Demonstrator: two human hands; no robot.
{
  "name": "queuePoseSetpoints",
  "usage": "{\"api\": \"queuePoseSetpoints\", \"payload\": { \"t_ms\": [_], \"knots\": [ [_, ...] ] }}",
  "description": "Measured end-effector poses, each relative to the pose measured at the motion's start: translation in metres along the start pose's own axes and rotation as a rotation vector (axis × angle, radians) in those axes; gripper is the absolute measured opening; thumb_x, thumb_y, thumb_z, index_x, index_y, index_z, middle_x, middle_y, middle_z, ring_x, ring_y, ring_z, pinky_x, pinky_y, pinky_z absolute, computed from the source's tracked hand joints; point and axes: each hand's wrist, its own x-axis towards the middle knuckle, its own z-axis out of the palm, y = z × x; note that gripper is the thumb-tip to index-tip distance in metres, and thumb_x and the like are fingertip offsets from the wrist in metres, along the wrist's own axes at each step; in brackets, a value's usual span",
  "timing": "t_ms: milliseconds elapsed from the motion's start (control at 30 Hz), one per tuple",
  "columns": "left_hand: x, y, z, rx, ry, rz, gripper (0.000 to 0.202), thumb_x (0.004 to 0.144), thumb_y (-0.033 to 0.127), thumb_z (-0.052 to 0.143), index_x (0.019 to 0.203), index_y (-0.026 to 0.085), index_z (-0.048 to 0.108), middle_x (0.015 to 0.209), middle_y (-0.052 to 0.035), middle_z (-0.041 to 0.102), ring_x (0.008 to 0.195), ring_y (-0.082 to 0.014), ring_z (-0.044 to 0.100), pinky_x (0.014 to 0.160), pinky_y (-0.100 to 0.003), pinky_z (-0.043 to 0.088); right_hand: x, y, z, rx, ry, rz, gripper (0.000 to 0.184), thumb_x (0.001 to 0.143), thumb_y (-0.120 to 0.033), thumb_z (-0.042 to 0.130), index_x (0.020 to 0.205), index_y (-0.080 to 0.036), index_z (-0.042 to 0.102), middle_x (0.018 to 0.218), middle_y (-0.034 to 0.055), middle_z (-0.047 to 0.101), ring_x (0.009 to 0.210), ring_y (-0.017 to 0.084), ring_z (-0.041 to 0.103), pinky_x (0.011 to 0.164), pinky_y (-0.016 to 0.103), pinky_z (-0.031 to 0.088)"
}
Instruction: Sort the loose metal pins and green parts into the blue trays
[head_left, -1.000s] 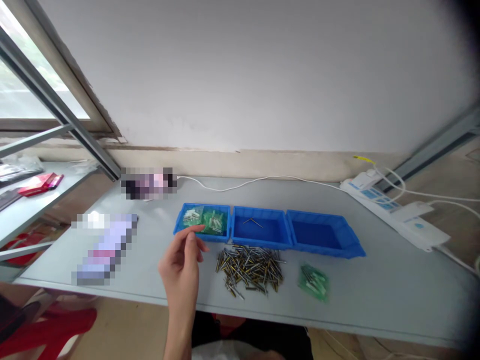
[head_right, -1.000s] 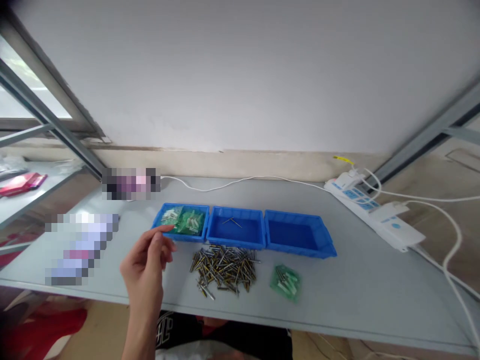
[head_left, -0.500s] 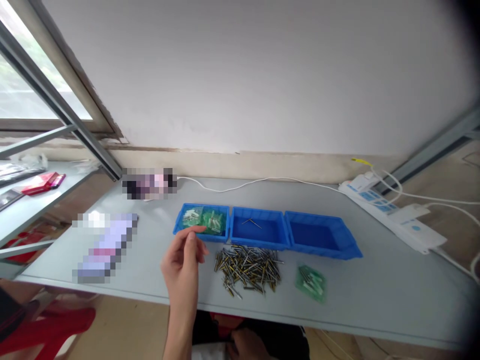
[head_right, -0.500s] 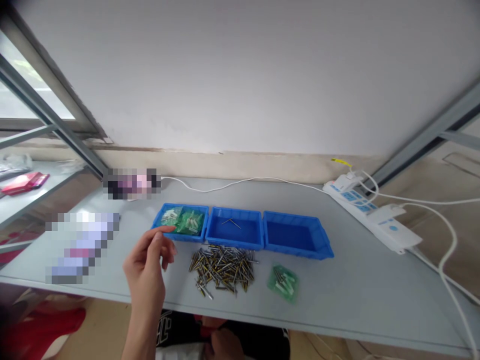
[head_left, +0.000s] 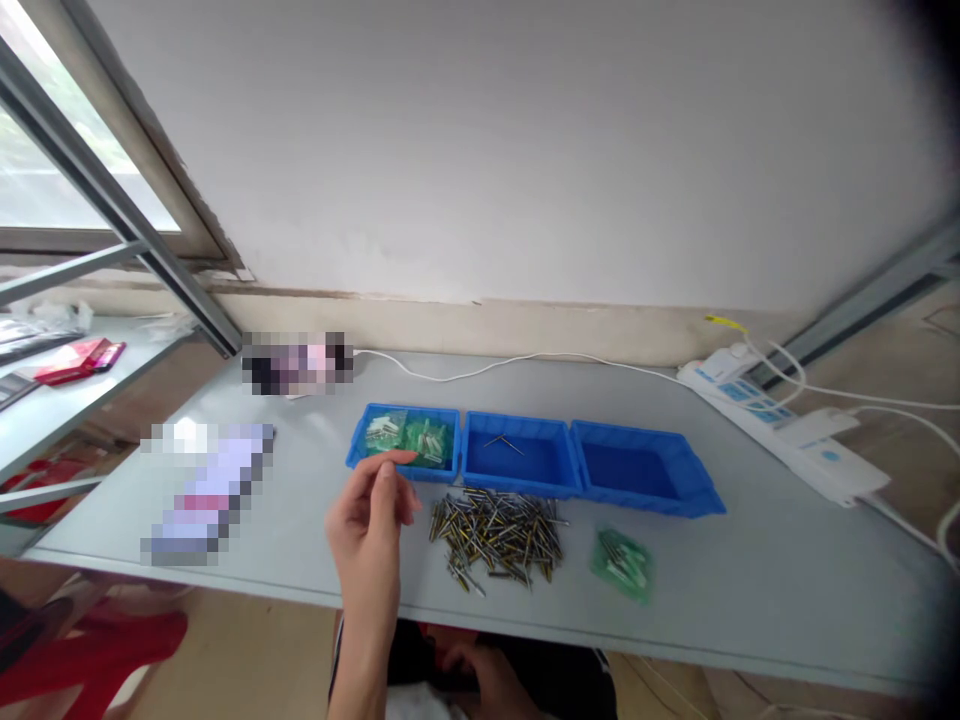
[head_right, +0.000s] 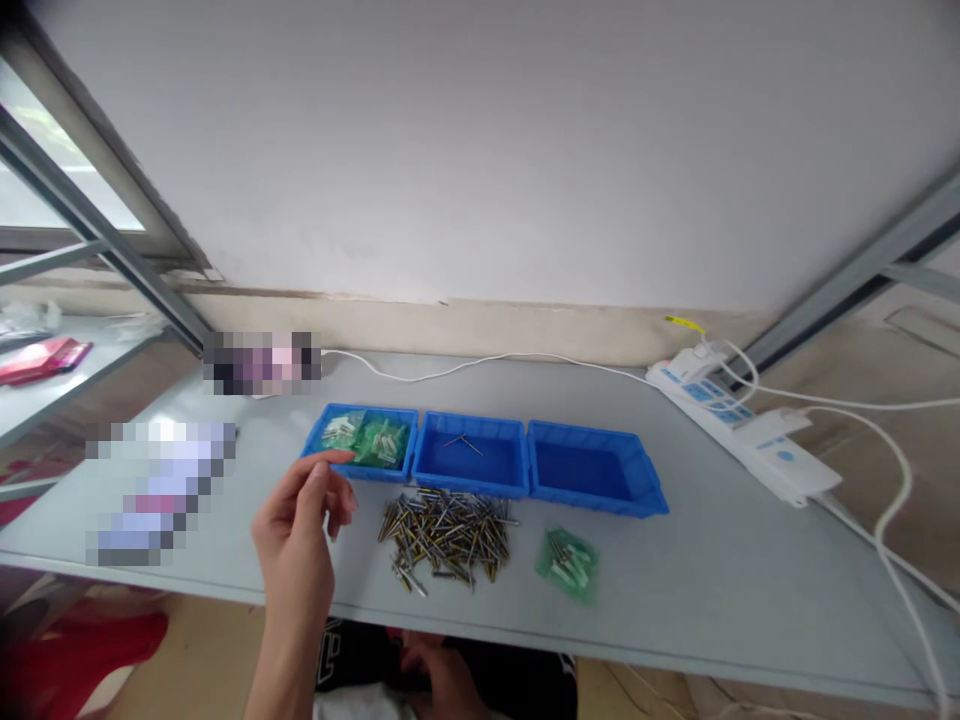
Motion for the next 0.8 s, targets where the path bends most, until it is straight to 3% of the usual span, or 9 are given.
{"api": "queuePoseSetpoints", "payload": {
  "t_ms": [233,433,567,633,700,767,800],
  "knots": [
    [-0.001,0.002,0.0,-0.006,0.019,-0.018,0.029,0.103,0.043,0.066,0.098,0.018,0.08,0.06,0.0014,0.06,0.052,-0.0112,0.05,0.046,-0.02,0.037,0.002,-0.012,0.0,0.049,0.0,0.005,0.025,0.063,-0.012,0.073,0.086,-0.022,0.073,0.098,0.0028,0.085,0.095,0.027,0.078,0.089,0.031,0.055],
    [-0.002,0.005,0.002,-0.015,0.04,-0.008,0.024,0.102,0.038,0.067,0.098,0.018,0.08,0.06,0.0021,0.06,0.053,-0.0109,0.05,0.046,-0.02,0.035,-0.008,-0.02,-0.006,0.061,0.086,-0.003,0.041,0.063,-0.007,0.065,0.099,-0.023,0.077,0.112,0.0051,0.085,0.11,0.028,0.077,0.101,0.034,0.053],
    [-0.002,0.007,0.002,0.003,0.046,-0.016,0.024,0.103,0.037,0.067,0.098,0.018,0.08,0.062,0.0021,0.061,0.054,-0.0108,0.049,0.047,-0.021,0.036,-0.035,-0.04,-0.021,0.039,0.195,-0.014,0.046,0.072,-0.008,0.065,0.113,-0.025,0.078,0.118,0.006,0.083,0.115,0.027,0.075,0.105,0.034,0.053],
    [-0.002,0.008,0.002,-0.005,0.045,-0.019,0.023,0.103,0.037,0.067,0.098,0.018,0.08,0.063,0.0023,0.061,0.054,-0.0106,0.049,0.048,-0.021,0.036,-0.061,-0.06,-0.037,-0.077,0.277,-0.13,0.04,0.077,-0.012,0.068,0.112,-0.028,0.08,0.106,0.005,0.084,0.109,0.028,0.076,0.1,0.034,0.056],
    [-0.002,0.009,0.003,-0.02,0.052,-0.015,0.022,0.103,0.036,0.068,0.099,0.019,0.08,0.063,0.0027,0.061,0.054,-0.0103,0.048,0.048,-0.021,0.036,-0.091,-0.086,-0.062,-0.073,0.358,-0.285,0.024,0.088,-0.02,0.072,0.108,-0.031,0.082,0.09,0.0006,0.082,0.078,0.02,0.076,0.075,0.026,0.06],
    [-0.002,0.008,0.005,-0.032,0.059,-0.008,0.021,0.102,0.035,0.069,0.098,0.019,0.08,0.063,0.0028,0.061,0.054,-0.0103,0.047,0.048,-0.021,0.036,-0.116,-0.113,-0.097,-0.093,0.722,-0.364,0.019,0.099,-0.022,0.067,0.108,-0.032,0.081,0.08,-0.0013,0.078,0.06,0.016,0.069,0.063,0.024,0.057],
    [-0.002,0.008,0.007,-0.035,0.055,-0.007,0.021,0.102,0.035,0.068,0.097,0.019,0.08,0.062,0.0027,0.061,0.054,-0.0105,0.048,0.048,-0.021,0.036,-0.125,-0.125,-0.117,-0.163,0.91,-0.398,0.019,0.1,-0.021,0.068,0.111,-0.031,0.081,0.085,0.0006,0.08,0.065,0.017,0.07,0.065,0.026,0.058]
  ]
}}
